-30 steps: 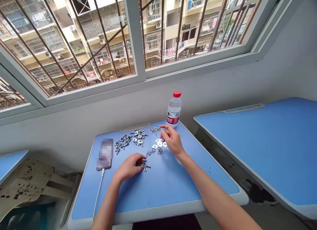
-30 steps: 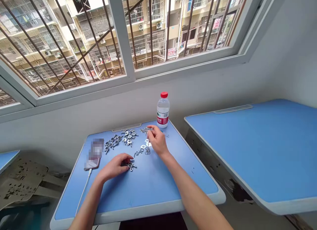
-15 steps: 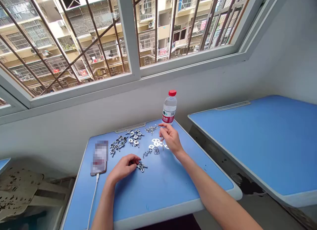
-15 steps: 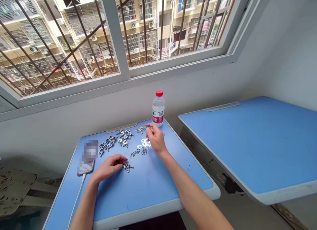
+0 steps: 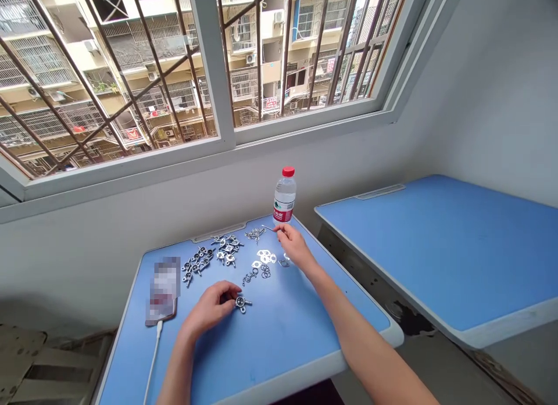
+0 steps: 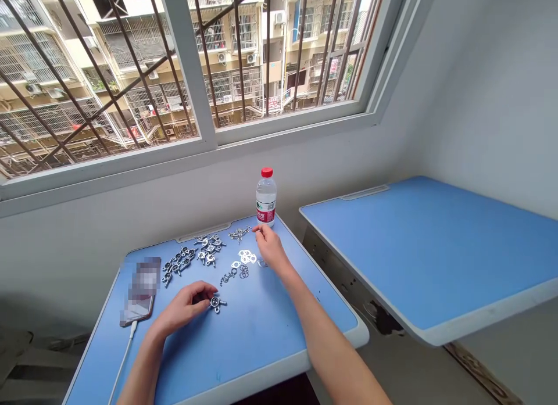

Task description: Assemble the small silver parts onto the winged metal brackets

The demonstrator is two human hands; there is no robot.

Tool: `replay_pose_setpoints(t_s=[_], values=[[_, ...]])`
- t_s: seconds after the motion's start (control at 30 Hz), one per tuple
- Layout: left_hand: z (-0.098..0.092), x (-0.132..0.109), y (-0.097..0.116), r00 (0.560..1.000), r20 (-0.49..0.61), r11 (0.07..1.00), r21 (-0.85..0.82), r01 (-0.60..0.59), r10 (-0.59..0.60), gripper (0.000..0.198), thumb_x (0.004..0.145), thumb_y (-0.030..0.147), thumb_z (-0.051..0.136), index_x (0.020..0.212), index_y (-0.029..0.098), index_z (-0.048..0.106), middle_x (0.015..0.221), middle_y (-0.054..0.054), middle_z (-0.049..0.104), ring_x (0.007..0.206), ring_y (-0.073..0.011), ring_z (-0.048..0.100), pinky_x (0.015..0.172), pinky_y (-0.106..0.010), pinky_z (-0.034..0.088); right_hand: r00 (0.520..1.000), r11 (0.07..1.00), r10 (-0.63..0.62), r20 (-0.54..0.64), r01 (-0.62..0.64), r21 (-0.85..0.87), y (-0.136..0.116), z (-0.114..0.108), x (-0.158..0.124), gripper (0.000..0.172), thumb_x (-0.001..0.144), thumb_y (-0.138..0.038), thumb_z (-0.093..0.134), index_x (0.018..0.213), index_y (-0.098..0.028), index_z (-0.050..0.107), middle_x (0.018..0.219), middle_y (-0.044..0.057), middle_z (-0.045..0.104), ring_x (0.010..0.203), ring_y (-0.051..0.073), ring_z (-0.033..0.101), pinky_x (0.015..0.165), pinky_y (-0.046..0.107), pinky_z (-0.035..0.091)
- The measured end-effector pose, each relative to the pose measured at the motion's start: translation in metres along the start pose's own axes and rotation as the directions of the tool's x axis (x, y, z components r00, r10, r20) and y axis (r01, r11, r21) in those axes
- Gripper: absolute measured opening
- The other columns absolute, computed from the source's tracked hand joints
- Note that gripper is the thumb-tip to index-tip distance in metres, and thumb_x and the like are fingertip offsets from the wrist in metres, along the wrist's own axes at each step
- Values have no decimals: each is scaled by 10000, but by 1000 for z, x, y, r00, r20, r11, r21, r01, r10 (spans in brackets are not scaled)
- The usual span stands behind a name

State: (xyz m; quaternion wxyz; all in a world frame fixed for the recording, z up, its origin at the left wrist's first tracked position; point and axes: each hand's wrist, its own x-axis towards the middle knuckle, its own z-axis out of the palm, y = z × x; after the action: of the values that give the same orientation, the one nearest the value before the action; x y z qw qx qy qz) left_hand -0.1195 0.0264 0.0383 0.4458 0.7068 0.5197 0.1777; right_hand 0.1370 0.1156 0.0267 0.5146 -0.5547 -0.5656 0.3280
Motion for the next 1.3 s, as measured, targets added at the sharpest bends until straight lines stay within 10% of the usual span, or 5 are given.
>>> replay_pose_setpoints(t_s=[0.43,0.83,1.3], values=[[3,7,-12,1000,-24,998,-66,-16,14,324,737,211,504,1008,146,669,910,-61,694,843,-198,621,769,-298,475,987,949,-69,149,111,-296,-6,8,-9,188,838,-315,437,787,-219,590,543,-43,517,524,153,488,524,251,353],[2,9,-14,1000,-14,995,-97,-10,9,288,762,211,530,1003,146,675,924,-60,708,873,-199,634,801,-296,478,992,721,63,106,28,-693,-8,41,10,284,907,-435,540,855,-186,666,779,114,702,788,269,667,619,294,376],[2,8,-15,1000,-19,994,-106,-18,16,304,753,215,530,1007,138,678,917,-66,713,849,-199,637,780,-297,479,991,687,27,134,79,-722,1,41,8,186,922,-189,504,909,-191,690,831,114,711,789,253,670,608,280,363]])
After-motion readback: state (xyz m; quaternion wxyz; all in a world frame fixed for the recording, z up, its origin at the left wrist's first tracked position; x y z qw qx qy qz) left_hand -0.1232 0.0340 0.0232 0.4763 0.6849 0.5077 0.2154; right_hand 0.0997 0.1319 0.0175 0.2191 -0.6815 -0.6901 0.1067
